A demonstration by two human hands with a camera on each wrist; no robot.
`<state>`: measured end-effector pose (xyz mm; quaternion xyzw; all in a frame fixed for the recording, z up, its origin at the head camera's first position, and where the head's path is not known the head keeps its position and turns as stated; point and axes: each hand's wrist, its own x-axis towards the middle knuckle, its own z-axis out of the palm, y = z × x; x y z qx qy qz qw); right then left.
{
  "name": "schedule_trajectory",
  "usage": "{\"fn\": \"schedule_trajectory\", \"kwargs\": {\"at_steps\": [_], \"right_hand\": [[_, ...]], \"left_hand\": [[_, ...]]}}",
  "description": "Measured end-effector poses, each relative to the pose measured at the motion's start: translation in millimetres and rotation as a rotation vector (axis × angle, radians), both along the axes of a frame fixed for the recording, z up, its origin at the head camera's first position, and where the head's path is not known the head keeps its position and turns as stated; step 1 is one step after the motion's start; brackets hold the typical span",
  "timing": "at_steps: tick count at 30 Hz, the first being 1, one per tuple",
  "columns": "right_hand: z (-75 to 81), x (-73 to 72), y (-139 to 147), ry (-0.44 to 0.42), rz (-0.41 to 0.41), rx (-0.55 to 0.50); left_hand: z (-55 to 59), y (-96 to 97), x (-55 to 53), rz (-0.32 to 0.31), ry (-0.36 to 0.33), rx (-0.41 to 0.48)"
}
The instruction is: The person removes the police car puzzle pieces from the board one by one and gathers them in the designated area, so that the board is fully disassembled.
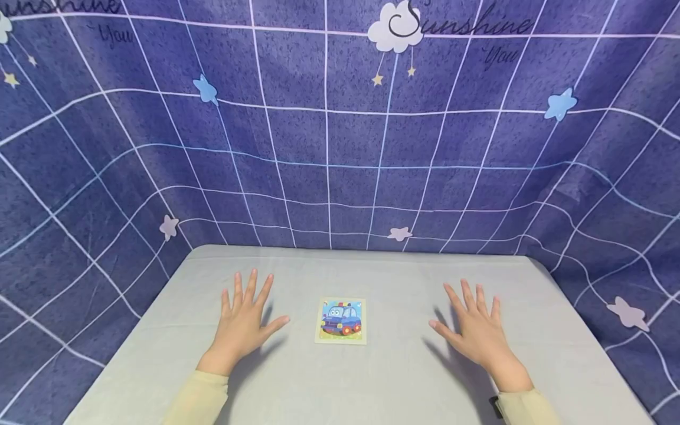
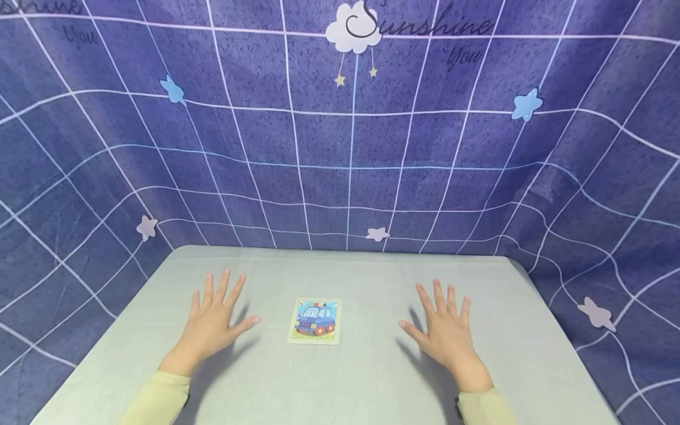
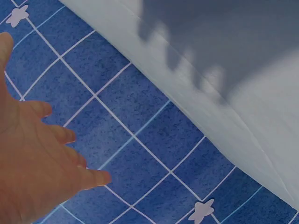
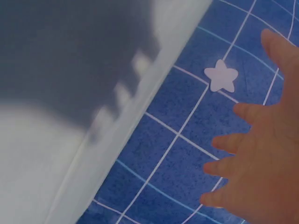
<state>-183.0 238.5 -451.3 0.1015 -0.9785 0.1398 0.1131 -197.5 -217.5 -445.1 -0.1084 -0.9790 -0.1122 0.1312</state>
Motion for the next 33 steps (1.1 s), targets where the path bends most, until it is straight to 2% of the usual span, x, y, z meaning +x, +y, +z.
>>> {"fn": "schedule_trajectory", "kwargs": {"at_steps": [5,11,17,24,30,33], "right_hand": [[2.8,-3.1,-6.9,0.033,0.044,-0.014],[8.8,-11.1,-17.9,0.091,0.1,-0.027],[16.0,-21.9,-33.1,0.135,0.187,-0.093],[21.8,-38.0,-54.2,0.165,0.309,-0.21],[18.4,-49.5,-73.2,0.09,0.38,-0.335],[16.8,-55.4,-84.5,0.053,0.411,-0.407]], "left_hand": [[-0.2,2.5,-0.1,-0.025,0.032,0.006],[0.5,7.2,-2.6,-0.062,0.025,0.02],[2.5,18.7,-5.0,-0.127,0.019,0.062],[-3.0,36.5,-6.1,-0.242,0.026,0.109],[-12.5,51.4,0.3,-0.376,0.014,0.121],[-18.2,59.0,5.6,-0.444,-0.026,0.093]]}}
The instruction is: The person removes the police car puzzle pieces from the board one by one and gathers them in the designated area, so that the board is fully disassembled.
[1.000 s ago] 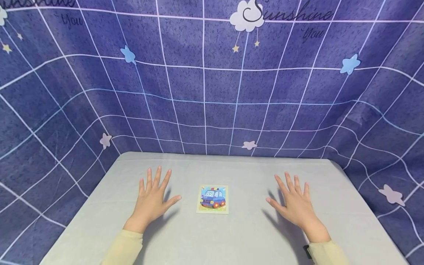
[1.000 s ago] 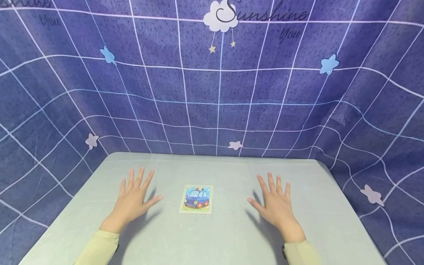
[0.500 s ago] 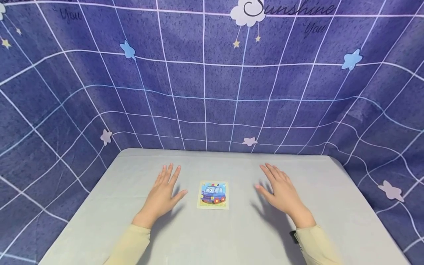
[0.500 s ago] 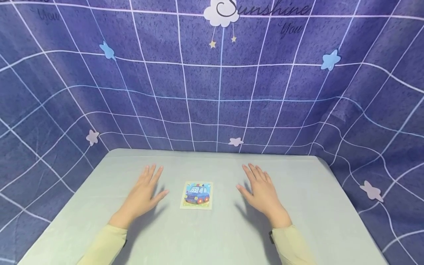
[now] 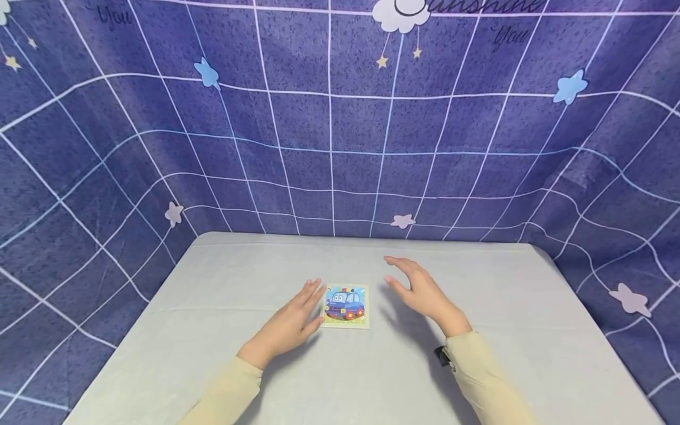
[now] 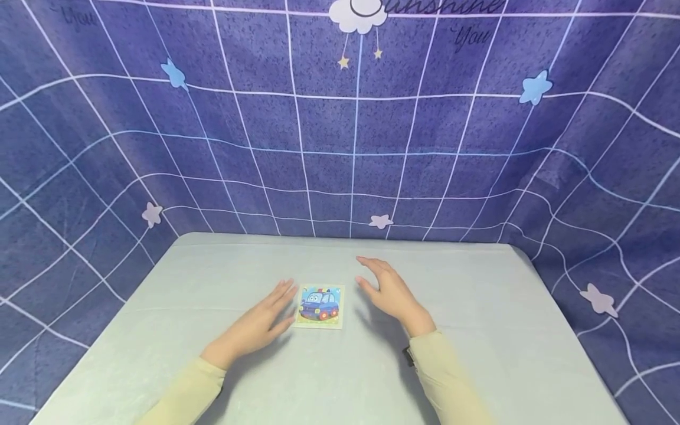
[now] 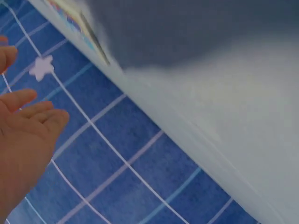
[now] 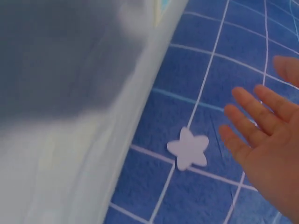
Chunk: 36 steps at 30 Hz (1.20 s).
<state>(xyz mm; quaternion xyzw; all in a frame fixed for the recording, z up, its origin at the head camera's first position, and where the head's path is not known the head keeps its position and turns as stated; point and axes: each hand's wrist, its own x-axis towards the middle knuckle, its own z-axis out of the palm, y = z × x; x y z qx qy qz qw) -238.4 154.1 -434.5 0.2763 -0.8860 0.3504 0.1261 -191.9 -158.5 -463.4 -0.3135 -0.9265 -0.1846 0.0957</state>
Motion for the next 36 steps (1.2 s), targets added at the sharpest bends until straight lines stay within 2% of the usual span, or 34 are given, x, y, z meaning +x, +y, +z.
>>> {"fn": "schedule_trajectory", "kwargs": {"at_steps": [6,10,15,23,32,36], "right_hand": [[-3.0,-15.5,-20.2,-0.08,0.066,-0.09],[-6.9,-25.4,-32.4,-0.137,0.119,-0.124],[-16.2,-37.4,-47.2,-0.198,0.186,-0.155],[-29.8,-49.1,-70.6,-0.31,0.239,-0.148],[-47.1,-54.5,-90.0,-0.433,0.203,-0.078],[-48.6,-55.0,-99.7,-0.438,0.197,-0.038]], "left_hand": [[-7.1,15.2,8.3,-0.123,-0.066,-0.091],[-9.3,22.6,10.5,-0.16,-0.101,-0.144],[-12.3,28.8,9.1,-0.148,-0.15,-0.187],[-12.8,34.5,10.0,-0.118,-0.235,-0.218],[-12.3,35.7,12.5,-0.109,-0.261,-0.25],[-11.3,35.3,13.5,-0.114,-0.268,-0.255]]}}
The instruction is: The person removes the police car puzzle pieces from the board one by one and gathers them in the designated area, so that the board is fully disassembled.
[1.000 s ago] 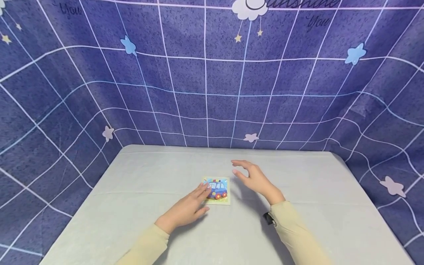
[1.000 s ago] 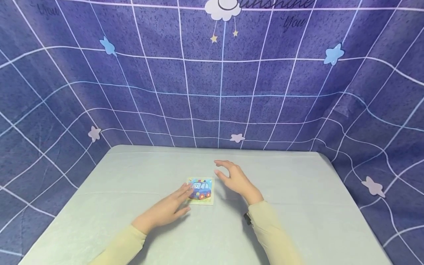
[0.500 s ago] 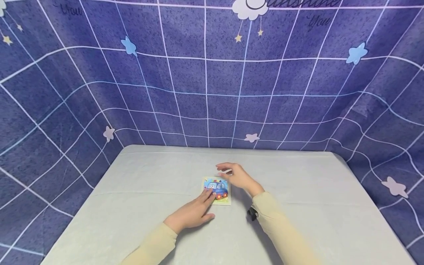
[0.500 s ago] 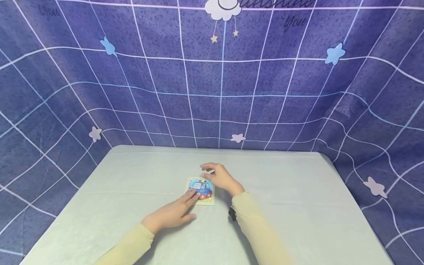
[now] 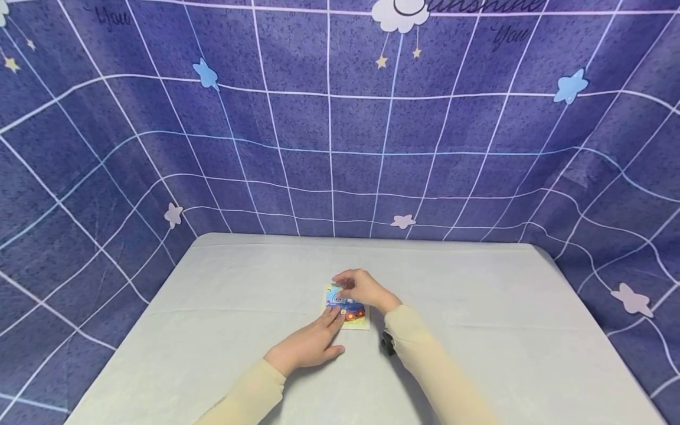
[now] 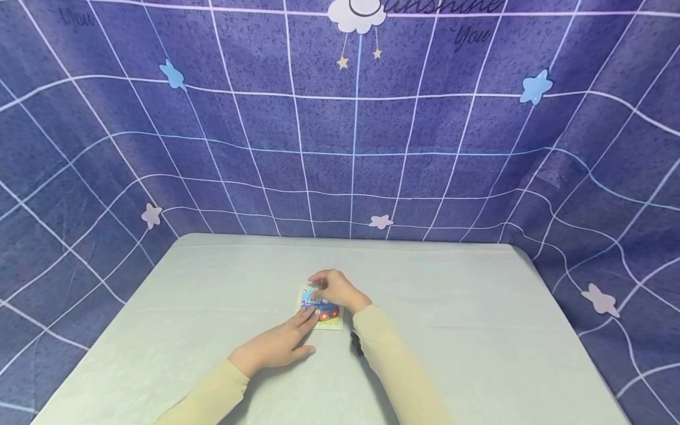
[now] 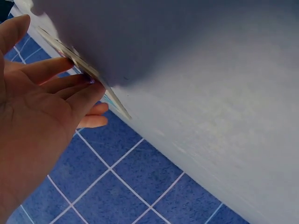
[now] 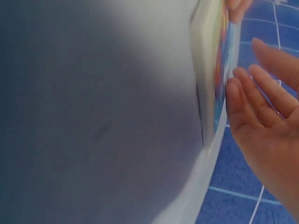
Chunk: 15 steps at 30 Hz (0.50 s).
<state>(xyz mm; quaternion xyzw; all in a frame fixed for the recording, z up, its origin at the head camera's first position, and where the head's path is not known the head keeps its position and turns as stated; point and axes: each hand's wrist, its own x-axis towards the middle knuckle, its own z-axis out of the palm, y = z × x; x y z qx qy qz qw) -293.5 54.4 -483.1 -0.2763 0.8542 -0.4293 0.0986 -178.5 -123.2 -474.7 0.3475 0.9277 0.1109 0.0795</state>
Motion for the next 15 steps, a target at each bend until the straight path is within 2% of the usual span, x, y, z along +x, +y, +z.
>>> {"fn": "schedule_trajectory", "kwargs": {"at_steps": [9,15], "right_hand": [[-1.6,-0.7,-15.0,0.04,0.019,0.074],[-2.2,-1.5,-16.5,0.046,-0.022,0.093]], "left_hand": [[1.1,0.2,-0.7,0.012,-0.042,0.01],[5.5,1.1,0.3,0.015,-0.055,0.017]]}}
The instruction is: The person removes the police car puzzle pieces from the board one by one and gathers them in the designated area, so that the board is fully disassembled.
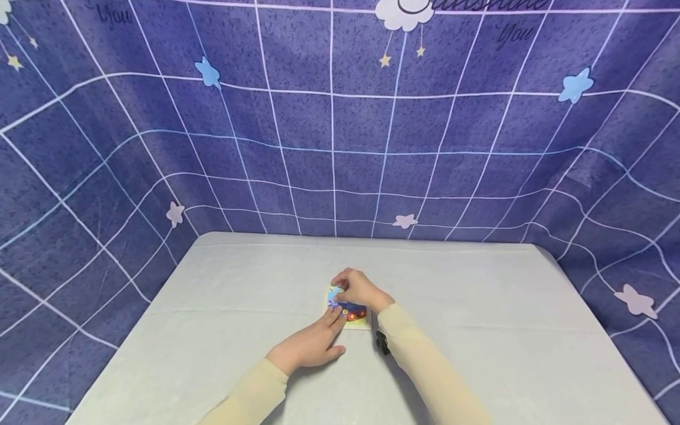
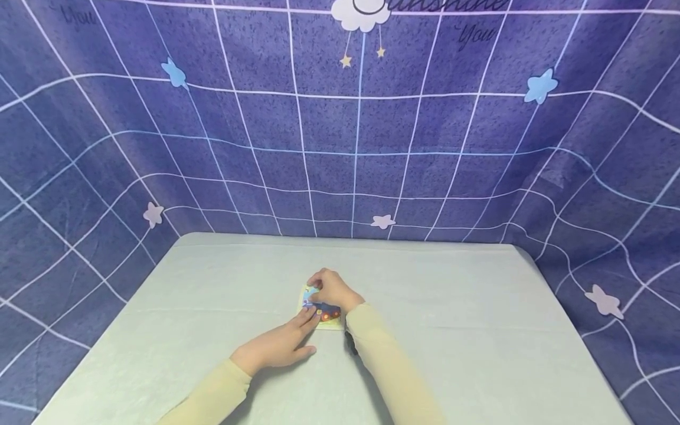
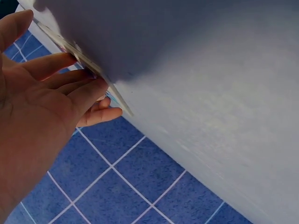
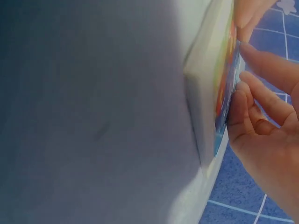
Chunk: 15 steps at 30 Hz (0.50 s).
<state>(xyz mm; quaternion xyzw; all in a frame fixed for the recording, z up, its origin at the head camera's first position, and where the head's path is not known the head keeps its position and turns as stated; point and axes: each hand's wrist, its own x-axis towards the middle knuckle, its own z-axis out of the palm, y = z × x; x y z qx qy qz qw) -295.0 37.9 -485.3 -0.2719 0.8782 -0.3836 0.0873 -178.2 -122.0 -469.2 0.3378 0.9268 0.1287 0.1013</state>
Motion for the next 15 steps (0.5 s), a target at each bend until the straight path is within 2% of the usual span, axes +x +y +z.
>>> {"fn": "schedule_trajectory", "kwargs": {"at_steps": [7,15], "right_hand": [[0.4,-0.6,0.7,0.008,-0.009,0.017],[2.5,0.4,-1.5,0.005,-0.023,0.026]], "left_hand": [[2.5,2.0,0.4,-0.001,0.002,0.002],[-1.2,2.0,-1.1,0.008,-0.003,-0.023]]}}
